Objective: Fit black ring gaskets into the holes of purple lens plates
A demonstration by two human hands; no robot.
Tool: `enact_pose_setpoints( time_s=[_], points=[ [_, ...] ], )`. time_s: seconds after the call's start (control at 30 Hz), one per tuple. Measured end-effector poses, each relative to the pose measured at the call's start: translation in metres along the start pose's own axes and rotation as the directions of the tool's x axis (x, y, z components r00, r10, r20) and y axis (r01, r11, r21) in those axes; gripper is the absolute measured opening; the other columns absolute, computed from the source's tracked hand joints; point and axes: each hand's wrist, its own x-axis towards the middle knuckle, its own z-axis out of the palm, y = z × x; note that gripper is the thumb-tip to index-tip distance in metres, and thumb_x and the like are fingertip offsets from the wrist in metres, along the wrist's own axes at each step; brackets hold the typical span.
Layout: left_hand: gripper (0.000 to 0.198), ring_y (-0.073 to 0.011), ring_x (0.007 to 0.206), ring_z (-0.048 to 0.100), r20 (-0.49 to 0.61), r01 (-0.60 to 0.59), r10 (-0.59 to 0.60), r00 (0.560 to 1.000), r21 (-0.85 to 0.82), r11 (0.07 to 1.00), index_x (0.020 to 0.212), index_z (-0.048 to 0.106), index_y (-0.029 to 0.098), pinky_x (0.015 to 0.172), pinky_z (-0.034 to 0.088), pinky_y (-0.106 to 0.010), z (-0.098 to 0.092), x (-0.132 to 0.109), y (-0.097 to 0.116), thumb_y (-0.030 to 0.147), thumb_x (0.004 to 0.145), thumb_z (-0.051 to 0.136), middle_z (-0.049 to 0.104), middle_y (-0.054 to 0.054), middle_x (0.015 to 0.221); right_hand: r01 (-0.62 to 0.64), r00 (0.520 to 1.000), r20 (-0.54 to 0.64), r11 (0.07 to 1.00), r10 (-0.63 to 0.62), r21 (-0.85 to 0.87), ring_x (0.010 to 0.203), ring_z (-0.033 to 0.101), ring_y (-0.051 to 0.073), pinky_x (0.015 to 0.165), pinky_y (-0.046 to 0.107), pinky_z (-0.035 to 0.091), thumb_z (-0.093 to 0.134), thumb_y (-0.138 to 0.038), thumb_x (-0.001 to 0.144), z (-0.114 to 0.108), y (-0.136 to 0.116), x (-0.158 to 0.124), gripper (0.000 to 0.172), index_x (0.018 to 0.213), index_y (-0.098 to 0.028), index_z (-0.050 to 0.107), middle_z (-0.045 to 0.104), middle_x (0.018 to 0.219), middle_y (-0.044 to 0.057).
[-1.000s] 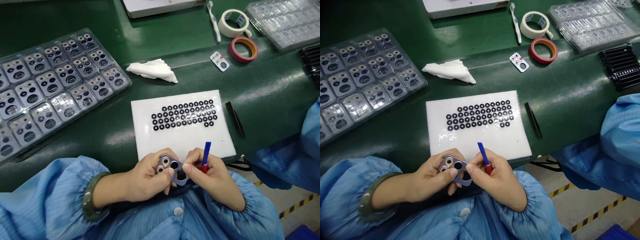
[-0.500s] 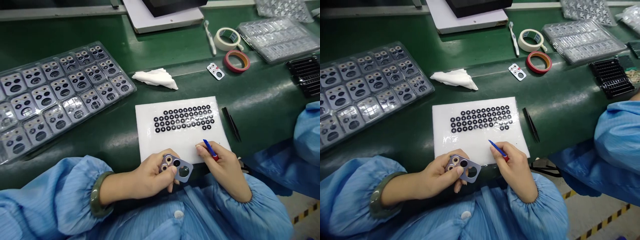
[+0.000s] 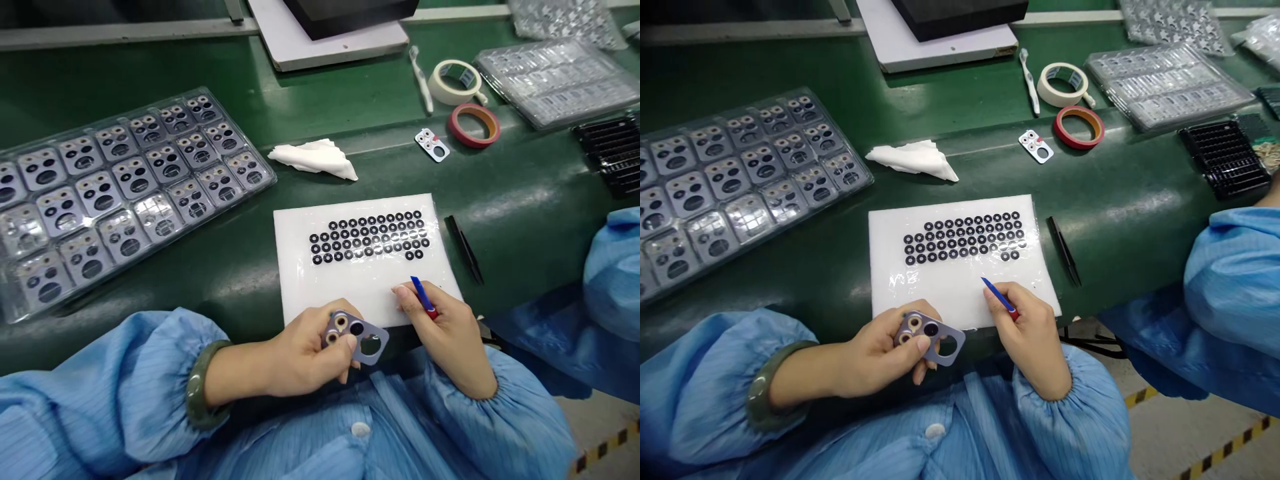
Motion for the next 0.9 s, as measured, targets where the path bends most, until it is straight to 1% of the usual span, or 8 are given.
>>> enact_pose_setpoints(
  time_s=[0.1, 0.33, 0.47, 0.53, 0.63, 0.67, 0.77, 0.9],
  points=[
    [0.024, -0.0095, 0.05, 0.057, 0.066, -0.078, 0.073, 0.995, 0.073, 0.994, 0.095, 0.047, 0.014, 0.045, 0.043, -0.016, 0.002, -0.002, -0.003, 0.038, 0.096, 0.043, 0.059, -0.005, 0.069, -0.006, 1.0, 0.011, 1.0, 0.006, 0.007, 0.057, 0.056, 0.012, 0.055, 0.02, 0.044, 0.051, -0.044, 0.09, -0.002, 0.004, -0.001, 0.032, 0.079, -0.019, 0.065, 0.063, 0.064, -0.001],
    [0.042, -0.0077, 0.032, 0.051, 0.01, 0.031, -0.03, 1.0, -0.227, 0.974, 0.087, 0.039, 0.018, 0.03, 0.038, -0.012, 0.008, -0.007, -0.003, 0.06, 0.09, 0.047, 0.054, 0.003, 0.06, -0.065, 0.996, 0.055, 0.998, 0.065, -0.002, 0.056, 0.063, 0.016, 0.05, 0.019, 0.049, 0.053, -0.061, 0.079, -0.002, 0.021, 0.005, 0.043, 0.075, -0.022, 0.07, 0.068, 0.064, 0.0],
    [0.041, -0.0092, 0.039, 0.056, -0.204, -0.024, 0.016, 0.979, -0.04, 0.999, 0.087, 0.042, 0.017, 0.035, 0.042, -0.013, -0.016, -0.021, 0.032, 0.057, 0.089, 0.051, 0.058, 0.002, 0.06, -0.07, 0.992, 0.107, 0.998, 0.069, 0.002, 0.059, 0.066, 0.018, 0.051, 0.019, 0.052, 0.054, -0.064, 0.076, -0.001, 0.028, 0.008, 0.046, 0.081, -0.023, 0.073, 0.072, 0.073, 0.001],
    [0.038, -0.01, 0.047, 0.06, -0.506, 0.07, 0.047, 0.861, 0.209, 0.976, 0.086, 0.047, 0.014, 0.045, 0.048, -0.015, -0.046, -0.038, 0.058, 0.051, 0.088, 0.056, 0.063, -0.001, 0.063, -0.105, 0.987, 0.125, 0.994, 0.104, 0.0, 0.062, 0.068, 0.019, 0.052, 0.02, 0.053, 0.054, -0.067, 0.074, -0.001, 0.031, 0.009, 0.048, 0.082, -0.023, 0.074, 0.073, 0.077, 0.002],
    [0.026, -0.0089, 0.053, 0.059, -0.865, 0.435, 0.153, 0.478, 0.384, 0.814, 0.083, 0.05, 0.013, 0.052, 0.047, -0.014, -0.106, -0.08, 0.092, 0.038, 0.091, 0.054, 0.062, 0.002, 0.061, -0.236, 0.958, 0.17, 0.972, 0.233, -0.006, 0.071, 0.07, 0.021, 0.055, 0.02, 0.055, 0.052, -0.075, 0.069, -0.001, 0.038, 0.011, 0.056, 0.082, -0.026, 0.075, 0.073, 0.077, 0.002],
    [0.024, -0.0071, 0.053, 0.058, -0.901, 0.491, 0.19, 0.391, 0.379, 0.784, 0.081, 0.049, 0.013, 0.052, 0.044, -0.011, -0.127, -0.096, 0.101, 0.035, 0.092, 0.05, 0.059, 0.004, 0.058, -0.282, 0.941, 0.196, 0.959, 0.278, -0.004, 0.075, 0.07, 0.022, 0.057, 0.02, 0.055, 0.051, -0.078, 0.066, -0.001, 0.04, 0.011, 0.059, 0.084, -0.027, 0.075, 0.073, 0.079, 0.001],
    [0.02, -0.0051, 0.049, 0.054, -0.944, 0.62, 0.16, 0.29, 0.312, 0.72, 0.077, 0.048, 0.011, 0.051, 0.041, -0.011, -0.178, -0.142, 0.116, 0.022, 0.094, 0.044, 0.06, 0.004, 0.056, -0.36, 0.903, 0.247, 0.933, 0.351, -0.01, 0.084, 0.069, 0.023, 0.058, 0.02, 0.055, 0.05, -0.082, 0.062, -0.001, 0.043, 0.012, 0.065, 0.086, -0.027, 0.075, 0.073, 0.087, 0.002],
    [0.019, -0.0129, 0.05, 0.058, -0.935, 0.759, -0.049, 0.352, 0.254, 0.6, 0.079, 0.054, 0.009, 0.042, 0.04, -0.018, -0.219, -0.172, 0.124, 0.024, 0.085, 0.064, 0.064, -0.002, 0.058, -0.369, 0.905, 0.226, 0.93, 0.359, 0.0, 0.076, 0.069, 0.022, 0.057, 0.021, 0.055, 0.048, -0.084, 0.062, -0.002, 0.035, 0.007, 0.069, 0.086, -0.026, 0.074, 0.073, 0.082, 0.003]
  ],
)
